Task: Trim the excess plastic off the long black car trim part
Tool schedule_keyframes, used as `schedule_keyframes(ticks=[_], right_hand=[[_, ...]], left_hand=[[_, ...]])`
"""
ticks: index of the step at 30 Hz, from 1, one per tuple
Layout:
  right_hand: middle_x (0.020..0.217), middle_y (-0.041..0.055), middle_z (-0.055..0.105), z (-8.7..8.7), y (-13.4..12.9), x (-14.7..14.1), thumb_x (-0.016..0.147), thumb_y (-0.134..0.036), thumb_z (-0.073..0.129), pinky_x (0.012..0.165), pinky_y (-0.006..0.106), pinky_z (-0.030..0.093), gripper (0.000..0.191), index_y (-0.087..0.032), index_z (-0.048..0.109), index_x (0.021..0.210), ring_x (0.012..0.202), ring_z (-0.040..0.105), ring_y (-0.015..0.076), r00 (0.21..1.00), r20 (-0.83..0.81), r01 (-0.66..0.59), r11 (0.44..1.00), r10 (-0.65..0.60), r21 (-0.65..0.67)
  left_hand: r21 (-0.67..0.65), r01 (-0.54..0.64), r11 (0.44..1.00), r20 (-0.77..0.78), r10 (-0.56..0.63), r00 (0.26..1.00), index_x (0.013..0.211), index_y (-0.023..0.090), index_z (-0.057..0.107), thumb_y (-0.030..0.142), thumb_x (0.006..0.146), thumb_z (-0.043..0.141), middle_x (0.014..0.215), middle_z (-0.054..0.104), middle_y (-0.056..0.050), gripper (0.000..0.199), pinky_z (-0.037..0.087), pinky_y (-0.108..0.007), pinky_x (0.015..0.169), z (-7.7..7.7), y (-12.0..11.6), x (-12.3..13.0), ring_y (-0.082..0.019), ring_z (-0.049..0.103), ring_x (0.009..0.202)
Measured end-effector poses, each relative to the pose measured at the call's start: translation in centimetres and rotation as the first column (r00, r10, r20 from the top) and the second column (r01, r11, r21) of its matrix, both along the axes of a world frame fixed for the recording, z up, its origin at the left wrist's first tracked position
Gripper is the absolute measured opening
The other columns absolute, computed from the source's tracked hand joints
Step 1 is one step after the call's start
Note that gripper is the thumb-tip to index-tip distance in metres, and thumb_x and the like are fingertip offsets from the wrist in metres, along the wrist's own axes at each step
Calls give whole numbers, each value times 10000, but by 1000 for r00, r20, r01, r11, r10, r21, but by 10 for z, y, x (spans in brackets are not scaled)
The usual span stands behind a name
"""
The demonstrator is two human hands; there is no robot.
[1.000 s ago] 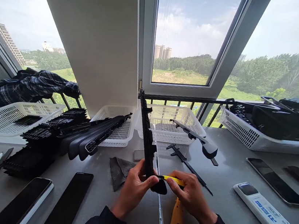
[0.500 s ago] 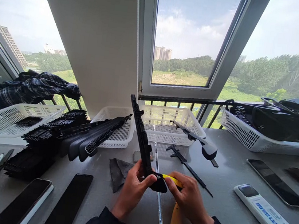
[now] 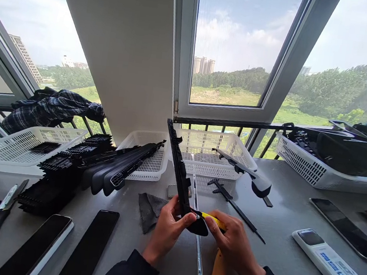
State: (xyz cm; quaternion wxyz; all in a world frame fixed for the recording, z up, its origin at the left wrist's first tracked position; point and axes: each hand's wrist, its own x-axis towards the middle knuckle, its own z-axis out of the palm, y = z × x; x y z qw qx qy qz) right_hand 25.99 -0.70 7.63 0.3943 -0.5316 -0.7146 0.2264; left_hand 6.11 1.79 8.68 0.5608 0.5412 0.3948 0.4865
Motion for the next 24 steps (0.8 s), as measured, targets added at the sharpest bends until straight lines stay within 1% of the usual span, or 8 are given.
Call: schedule_keyframes(ticks=[5, 6, 11, 14, 16, 18, 24], right_hand=[[683, 25, 693, 2, 1, 2, 1060, -598, 455, 607, 289, 396, 546, -204, 731, 804, 620, 605, 179, 995, -28, 93, 996, -93, 10], [679, 24, 689, 3, 0, 3, 1060, -598, 453, 606, 289, 397, 547, -203, 732, 803, 616, 601, 178, 995, -29, 93, 996, -93, 15], [710, 34, 707, 5, -2, 3, 1042, -586, 495, 621, 286, 411, 510, -207, 741, 806, 638, 623, 183, 1000, 22, -4, 1000, 3, 18], [715, 40, 716, 6, -3, 0, 1047, -575, 495, 607, 282, 411, 509, -207, 747, 804, 634, 632, 184, 999, 31, 19, 1000, -19, 17], [707, 41, 717, 6, -3, 0, 1052, -574, 484, 598, 283, 415, 520, -205, 756, 808, 620, 628, 183, 999, 20, 45, 999, -46, 28], [705, 42, 721, 6, -3, 1, 1048, -582, 486, 605, 288, 427, 522, -205, 769, 823, 618, 628, 186, 998, 12, 63, 997, -63, 39], [782, 58, 764, 4, -1, 6, 1032, -581, 512, 645, 302, 450, 488, -214, 778, 853, 691, 676, 212, 998, 28, 50, 998, -51, 24]], left_hand=[[23, 10, 1000, -24, -10, 1000, 1221, 166, 690, 602, 799, 827, 947, 761, -84, 622, 562, -348, 852, 4, -2, 1, -266, 713, 922], [29, 7, 1000, -25, -6, 1000, 1207, 165, 694, 601, 798, 829, 942, 758, -82, 613, 562, -347, 849, 5, -3, 1, -262, 710, 915], [-2, 0, 1000, -7, 0, 1000, 1151, 164, 707, 612, 752, 860, 919, 732, -68, 619, 570, -333, 798, 5, -3, 1, -248, 699, 872], [-8, -11, 1000, -9, 11, 1000, 1121, 162, 715, 610, 752, 860, 938, 734, -74, 598, 569, -337, 816, 5, -2, 1, -253, 701, 895], [-3, -13, 1000, -11, 13, 1000, 1128, 163, 715, 606, 766, 851, 941, 747, -81, 589, 564, -345, 846, 4, -2, 0, -261, 706, 914], [2, -9, 1000, -6, 9, 1000, 1151, 161, 712, 607, 775, 843, 920, 753, -82, 597, 563, -348, 843, 4, -1, 0, -262, 708, 904], [-7, -19, 1000, -19, 19, 1000, 1174, 159, 704, 599, 764, 856, 908, 746, -74, 620, 562, -349, 845, 4, -1, 0, -256, 706, 893]])
